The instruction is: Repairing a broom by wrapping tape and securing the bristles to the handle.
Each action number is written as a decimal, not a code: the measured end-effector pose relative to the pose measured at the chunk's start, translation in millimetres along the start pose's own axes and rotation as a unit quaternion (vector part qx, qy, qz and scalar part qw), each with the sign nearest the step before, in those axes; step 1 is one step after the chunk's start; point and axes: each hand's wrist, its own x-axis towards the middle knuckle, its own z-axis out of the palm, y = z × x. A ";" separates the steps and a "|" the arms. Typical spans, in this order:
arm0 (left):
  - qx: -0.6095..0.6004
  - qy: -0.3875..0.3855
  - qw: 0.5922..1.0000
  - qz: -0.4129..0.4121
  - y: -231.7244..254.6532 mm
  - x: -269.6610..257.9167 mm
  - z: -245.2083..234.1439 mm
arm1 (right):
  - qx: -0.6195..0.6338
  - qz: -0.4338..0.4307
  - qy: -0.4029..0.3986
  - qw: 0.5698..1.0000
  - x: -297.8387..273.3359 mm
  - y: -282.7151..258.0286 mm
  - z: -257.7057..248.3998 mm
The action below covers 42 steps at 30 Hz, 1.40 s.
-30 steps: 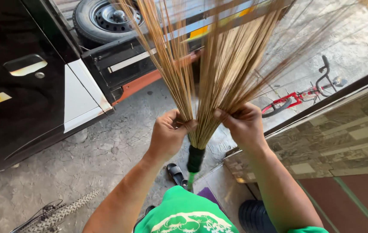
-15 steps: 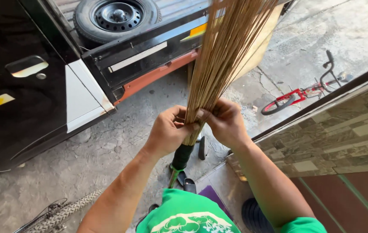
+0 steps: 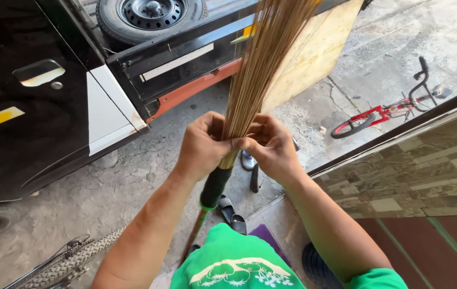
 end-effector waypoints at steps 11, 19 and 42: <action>0.031 -0.085 0.996 0.000 13.6 5.3 -9.1 | -0.071 -0.032 0.028 0.997 10.2 3.4 -8.0; -0.074 -0.018 0.997 -0.001 -3.7 -3.6 -6.7 | -0.077 -0.015 0.056 0.995 7.1 3.0 -15.0; 0.007 0.013 1.000 -0.008 -12.5 -13.2 22.4 | 0.040 0.015 0.035 0.998 19.5 6.3 -12.4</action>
